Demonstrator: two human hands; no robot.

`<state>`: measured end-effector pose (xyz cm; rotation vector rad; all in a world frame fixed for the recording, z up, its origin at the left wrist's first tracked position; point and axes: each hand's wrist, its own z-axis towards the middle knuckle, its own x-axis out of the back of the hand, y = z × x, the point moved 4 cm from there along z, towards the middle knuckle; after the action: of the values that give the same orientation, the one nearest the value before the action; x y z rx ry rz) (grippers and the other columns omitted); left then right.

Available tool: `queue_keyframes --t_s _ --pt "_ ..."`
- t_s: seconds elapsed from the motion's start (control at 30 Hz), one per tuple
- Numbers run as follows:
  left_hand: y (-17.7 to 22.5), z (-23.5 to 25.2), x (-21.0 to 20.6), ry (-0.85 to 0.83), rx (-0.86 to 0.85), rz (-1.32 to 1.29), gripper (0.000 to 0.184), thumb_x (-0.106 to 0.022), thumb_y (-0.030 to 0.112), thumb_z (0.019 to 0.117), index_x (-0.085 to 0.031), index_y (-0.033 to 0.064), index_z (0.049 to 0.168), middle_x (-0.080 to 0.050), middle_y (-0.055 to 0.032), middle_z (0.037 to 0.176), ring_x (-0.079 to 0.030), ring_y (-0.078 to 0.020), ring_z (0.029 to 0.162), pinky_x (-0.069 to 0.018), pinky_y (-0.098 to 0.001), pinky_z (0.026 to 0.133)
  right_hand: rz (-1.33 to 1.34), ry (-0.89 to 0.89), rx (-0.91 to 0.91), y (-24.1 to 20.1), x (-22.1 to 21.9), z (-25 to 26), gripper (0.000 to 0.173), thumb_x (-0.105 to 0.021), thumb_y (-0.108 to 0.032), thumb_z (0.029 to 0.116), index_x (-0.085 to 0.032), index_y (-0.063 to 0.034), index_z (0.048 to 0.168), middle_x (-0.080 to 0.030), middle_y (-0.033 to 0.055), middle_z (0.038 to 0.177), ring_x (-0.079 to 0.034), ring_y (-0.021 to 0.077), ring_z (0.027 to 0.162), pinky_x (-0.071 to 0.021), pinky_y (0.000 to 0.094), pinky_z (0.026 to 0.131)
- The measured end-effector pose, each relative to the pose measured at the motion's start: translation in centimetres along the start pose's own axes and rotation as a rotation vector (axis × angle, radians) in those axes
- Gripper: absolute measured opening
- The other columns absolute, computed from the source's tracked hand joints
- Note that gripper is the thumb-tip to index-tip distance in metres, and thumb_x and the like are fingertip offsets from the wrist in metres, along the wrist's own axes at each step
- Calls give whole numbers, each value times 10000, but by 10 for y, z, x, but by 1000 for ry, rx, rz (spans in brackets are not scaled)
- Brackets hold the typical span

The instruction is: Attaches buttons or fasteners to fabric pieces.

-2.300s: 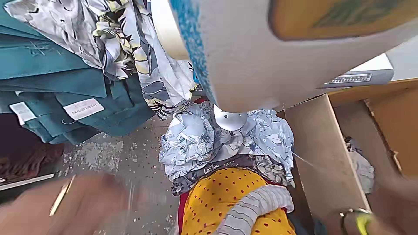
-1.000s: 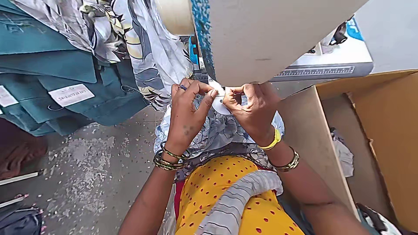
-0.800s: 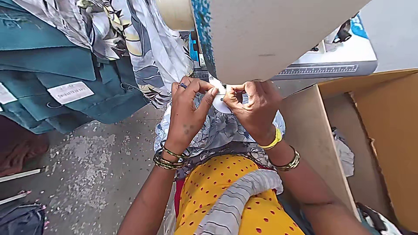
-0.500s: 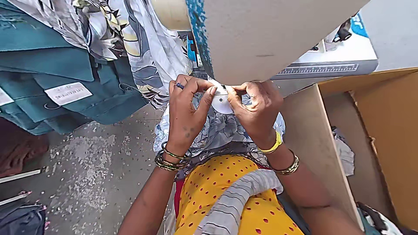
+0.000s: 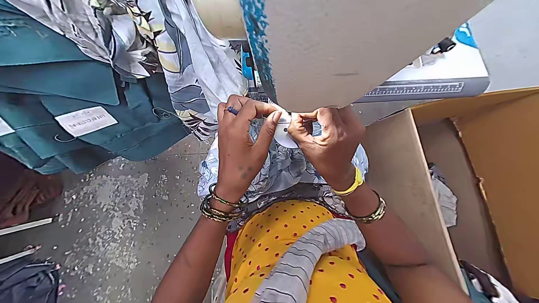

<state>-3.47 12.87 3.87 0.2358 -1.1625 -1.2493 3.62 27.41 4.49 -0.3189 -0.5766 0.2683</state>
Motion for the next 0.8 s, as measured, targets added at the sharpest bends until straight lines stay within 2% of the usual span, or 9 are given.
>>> queue_keyframes --t_s 0.33,0.57,0.7,0.8 --pt "0 1 -1 -2 3 -12 183 -634 260 1007 -724 105 1043 -591 -3 989 -501 -116 970 -368 -312 882 -28 -14 25 -1 0 2 137 -728 -115 871 -679 -4 808 -631 121 781 -631 212 736 -486 285 607" --pt "1 1 0 -22 22 -40 192 -635 266 1007 -726 101 1046 -602 4 969 -511 -110 947 -377 -315 871 28 -3 21 3 1 -2 125 -733 -109 850 -690 -8 789 -648 117 783 -635 204 755 -492 280 631" --pt "-5 -1 -2 -176 214 -234 211 -581 282 1033 -749 163 1082 -643 62 1019 -569 -72 1012 -449 -288 874 132 -7 76 7 4 -8 87 -748 -103 881 -741 -21 851 -714 101 830 -669 166 819 -526 259 734" --pt "-5 1 -5 -156 229 -310 135 -655 276 992 -740 179 1030 -638 77 973 -571 -65 969 -443 -289 856 142 -37 136 9 6 -10 78 -750 -100 891 -780 -30 908 -735 92 865 -686 168 883 -537 257 803"
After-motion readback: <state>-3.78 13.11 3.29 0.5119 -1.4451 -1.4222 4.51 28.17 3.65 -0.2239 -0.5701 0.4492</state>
